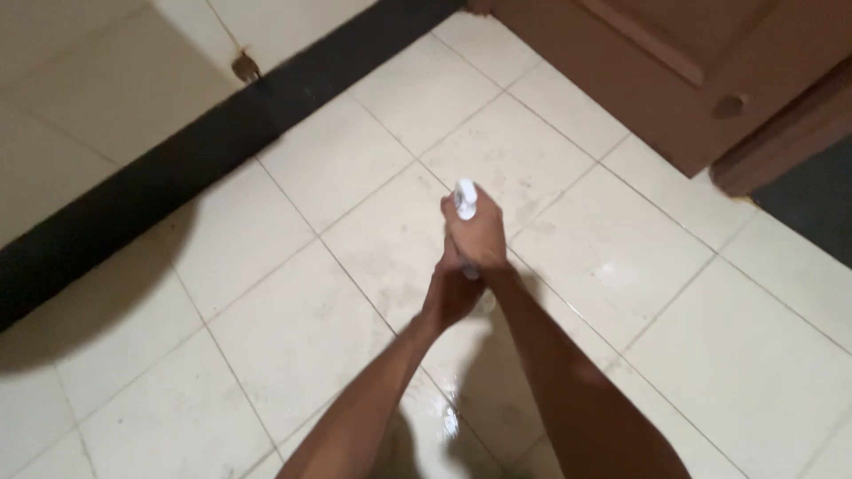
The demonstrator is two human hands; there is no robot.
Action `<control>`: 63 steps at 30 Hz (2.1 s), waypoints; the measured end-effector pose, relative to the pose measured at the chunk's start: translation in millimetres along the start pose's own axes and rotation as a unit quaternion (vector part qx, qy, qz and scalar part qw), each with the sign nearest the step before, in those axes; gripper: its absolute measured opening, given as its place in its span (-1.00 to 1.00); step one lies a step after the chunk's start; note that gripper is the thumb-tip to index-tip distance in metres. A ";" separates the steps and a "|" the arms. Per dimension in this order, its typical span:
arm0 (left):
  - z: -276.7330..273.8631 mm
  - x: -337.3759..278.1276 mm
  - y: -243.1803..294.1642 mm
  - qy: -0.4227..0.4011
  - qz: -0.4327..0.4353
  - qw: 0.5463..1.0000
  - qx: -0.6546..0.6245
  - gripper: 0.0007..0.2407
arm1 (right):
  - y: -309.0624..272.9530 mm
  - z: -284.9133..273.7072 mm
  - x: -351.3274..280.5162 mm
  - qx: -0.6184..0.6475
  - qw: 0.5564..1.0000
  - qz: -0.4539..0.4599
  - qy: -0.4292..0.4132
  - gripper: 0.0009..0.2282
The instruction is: The person wrings out a yellow sponge over a sink and places it on the counter. They then pick up a spray bottle and walk around the bathroom, spraying the cleaning solution onto the tiled floor.
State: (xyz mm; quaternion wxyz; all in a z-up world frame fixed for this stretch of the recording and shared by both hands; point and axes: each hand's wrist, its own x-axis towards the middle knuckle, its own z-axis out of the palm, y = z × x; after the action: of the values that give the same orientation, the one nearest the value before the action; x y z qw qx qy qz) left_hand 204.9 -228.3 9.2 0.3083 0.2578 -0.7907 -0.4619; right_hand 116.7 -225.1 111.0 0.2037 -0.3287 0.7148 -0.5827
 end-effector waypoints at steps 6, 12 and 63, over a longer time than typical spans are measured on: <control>-22.7 -5.7 2.2 -0.025 -0.045 0.996 -0.073 -0.46 | -27.8 16.9 7.3 -0.151 0.981 0.119 -0.033 -0.66; -37.6 8.1 28.6 -0.072 -0.070 0.982 -0.158 -0.57 | 7.7 17.6 14.4 -0.109 0.985 0.130 -0.023 -0.69; 58.1 5.6 14.9 -0.323 -0.134 0.937 0.000 -0.25 | 84.5 -80.7 -3.9 -0.182 0.897 0.370 0.159 -0.50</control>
State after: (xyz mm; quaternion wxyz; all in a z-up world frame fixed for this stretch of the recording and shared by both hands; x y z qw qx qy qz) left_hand 157.1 -192.4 1.6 -0.0287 0.1979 -0.8059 -0.5573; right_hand 45.4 -157.1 48.1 0.2242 0.0250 0.9014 -0.3695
